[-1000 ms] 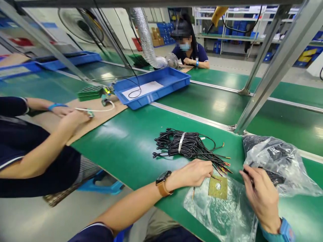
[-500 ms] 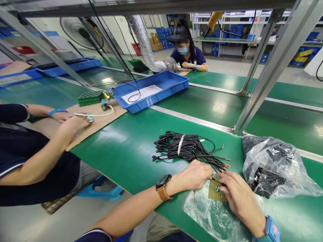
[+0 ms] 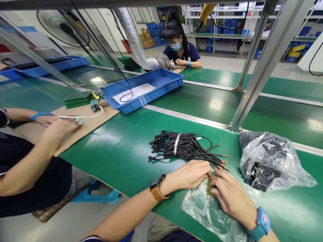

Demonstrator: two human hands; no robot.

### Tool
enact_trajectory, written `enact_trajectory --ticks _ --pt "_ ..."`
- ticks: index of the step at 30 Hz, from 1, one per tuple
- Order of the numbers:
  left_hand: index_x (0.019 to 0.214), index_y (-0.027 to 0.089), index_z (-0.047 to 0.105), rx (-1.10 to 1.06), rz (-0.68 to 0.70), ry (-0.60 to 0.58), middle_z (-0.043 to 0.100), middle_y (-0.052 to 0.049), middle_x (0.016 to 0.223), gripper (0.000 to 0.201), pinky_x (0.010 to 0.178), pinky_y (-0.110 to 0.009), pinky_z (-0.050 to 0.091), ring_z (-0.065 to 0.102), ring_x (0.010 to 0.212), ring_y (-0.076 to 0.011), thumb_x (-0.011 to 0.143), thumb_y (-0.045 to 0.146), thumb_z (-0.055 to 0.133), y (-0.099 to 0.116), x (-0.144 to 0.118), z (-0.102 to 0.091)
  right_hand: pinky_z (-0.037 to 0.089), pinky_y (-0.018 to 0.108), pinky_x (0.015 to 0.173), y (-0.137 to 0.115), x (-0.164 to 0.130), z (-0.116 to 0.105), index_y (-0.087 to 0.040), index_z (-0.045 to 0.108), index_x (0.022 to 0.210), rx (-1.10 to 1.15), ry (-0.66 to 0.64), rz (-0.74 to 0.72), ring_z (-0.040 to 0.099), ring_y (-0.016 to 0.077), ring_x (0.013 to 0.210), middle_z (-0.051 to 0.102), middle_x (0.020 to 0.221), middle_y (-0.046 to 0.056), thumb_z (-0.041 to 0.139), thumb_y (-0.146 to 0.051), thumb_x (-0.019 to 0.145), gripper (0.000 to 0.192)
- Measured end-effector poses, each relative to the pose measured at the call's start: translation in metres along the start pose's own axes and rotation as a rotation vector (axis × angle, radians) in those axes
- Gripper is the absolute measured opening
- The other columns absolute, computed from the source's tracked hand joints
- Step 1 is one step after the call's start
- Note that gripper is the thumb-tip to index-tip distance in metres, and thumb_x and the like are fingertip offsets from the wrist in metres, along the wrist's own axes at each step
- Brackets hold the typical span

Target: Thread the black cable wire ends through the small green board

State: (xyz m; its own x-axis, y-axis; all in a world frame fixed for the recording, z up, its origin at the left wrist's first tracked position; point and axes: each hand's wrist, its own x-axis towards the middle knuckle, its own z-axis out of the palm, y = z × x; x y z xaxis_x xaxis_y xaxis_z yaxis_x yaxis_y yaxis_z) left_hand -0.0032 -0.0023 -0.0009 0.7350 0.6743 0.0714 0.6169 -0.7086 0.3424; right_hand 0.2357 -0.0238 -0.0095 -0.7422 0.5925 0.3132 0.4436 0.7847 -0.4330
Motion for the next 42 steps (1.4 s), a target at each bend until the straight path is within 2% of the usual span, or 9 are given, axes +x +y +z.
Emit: enact_trajectory --ticks 6,11,16,21,25,27,30,37,42 --pt "0.09 0.017 0.058 -0.026 -0.012 0.01 0.064 -0.003 0.09 0.008 0.07 -0.029 0.044 0.061 0.082 -0.0163 0.097 0.016 0.055 -0.002 0.0 0.001 0.06 0.043 0.092 0.005 -0.003 -0.002 -0.022 0.057 0.114 -0.006 0.089 0.026 0.064 0.0268 0.119 0.071 0.118 0.013 0.045 -0.018 0.103 0.016" --pt "0.086 0.017 0.06 0.052 -0.082 0.009 0.067 -0.003 0.088 0.011 0.064 -0.03 0.04 0.063 0.079 -0.0174 0.096 0.016 0.056 0.003 0.001 0.002 0.059 0.045 0.096 0.001 -0.001 -0.003 -0.022 0.06 0.117 0.006 -0.008 0.017 0.063 0.0269 0.121 0.071 0.118 0.013 0.047 -0.021 0.103 0.02" --pt "0.084 0.017 0.063 0.051 -0.119 0.014 0.07 -0.004 0.085 0.013 0.061 -0.029 0.038 0.066 0.078 -0.0182 0.095 0.018 0.057 0.005 0.003 0.006 0.059 0.046 0.094 0.0 0.0 -0.005 -0.022 0.06 0.114 -0.004 0.076 0.024 0.063 0.0278 0.121 0.071 0.12 0.014 0.046 -0.019 0.102 0.019" --pt "0.083 0.017 0.063 0.042 -0.11 0.004 0.072 -0.003 0.083 0.007 0.059 -0.029 0.036 0.067 0.076 -0.0183 0.088 0.013 0.061 0.003 0.004 0.009 0.058 0.047 0.097 -0.001 -0.001 -0.003 -0.021 0.06 0.118 0.011 -0.015 0.028 0.064 0.0275 0.118 0.071 0.118 0.014 0.047 -0.019 0.102 0.021" --pt "0.083 0.017 0.062 0.049 -0.097 0.012 0.071 -0.003 0.082 0.01 0.06 -0.028 0.037 0.067 0.076 -0.0184 0.092 0.015 0.059 0.003 0.004 0.009 0.057 0.047 0.097 -0.001 -0.001 -0.003 -0.021 0.057 0.116 0.021 0.035 0.035 0.062 0.0278 0.123 0.071 0.121 0.013 0.045 -0.017 0.103 0.019" --pt "0.083 0.017 0.061 0.056 -0.099 0.01 0.071 -0.004 0.083 0.012 0.061 -0.029 0.038 0.067 0.077 -0.0187 0.095 0.018 0.058 0.004 0.004 0.008 0.057 0.047 0.098 -0.001 0.0 -0.004 -0.022 0.058 0.116 0.035 0.011 0.033 0.061 0.0274 0.123 0.07 0.122 0.013 0.046 -0.018 0.103 0.018" --pt "0.087 0.017 0.059 0.057 -0.109 0.005 0.071 -0.005 0.087 0.015 0.064 -0.029 0.039 0.067 0.08 -0.0192 0.1 0.025 0.057 0.006 0.003 0.004 0.057 0.045 0.095 -0.001 0.001 -0.007 -0.022 0.059 0.115 0.039 -0.015 0.049 0.063 0.0269 0.117 0.07 0.118 0.013 0.047 -0.018 0.103 0.018" --pt "0.087 0.017 0.055 0.001 -0.081 0.034 0.068 -0.002 0.084 0.018 0.067 -0.029 0.038 0.061 0.077 -0.0168 0.102 0.027 0.055 0.006 0.002 0.003 0.056 0.036 0.074 0.01 -0.007 -0.016 -0.022 0.058 0.11 -0.019 0.203 0.208 0.067 0.0222 0.084 0.068 0.095 0.009 0.049 -0.023 0.105 0.011" --pt "0.083 0.017 0.057 0.011 -0.048 0.073 0.067 -0.001 0.083 0.021 0.067 -0.029 0.037 0.06 0.076 -0.0156 0.102 0.025 0.054 0.004 0.001 0.007 0.055 0.033 0.072 0.01 -0.007 -0.013 -0.022 0.062 0.11 -0.043 0.224 0.199 0.068 0.0203 0.08 0.069 0.092 0.007 0.052 -0.023 0.104 0.011"
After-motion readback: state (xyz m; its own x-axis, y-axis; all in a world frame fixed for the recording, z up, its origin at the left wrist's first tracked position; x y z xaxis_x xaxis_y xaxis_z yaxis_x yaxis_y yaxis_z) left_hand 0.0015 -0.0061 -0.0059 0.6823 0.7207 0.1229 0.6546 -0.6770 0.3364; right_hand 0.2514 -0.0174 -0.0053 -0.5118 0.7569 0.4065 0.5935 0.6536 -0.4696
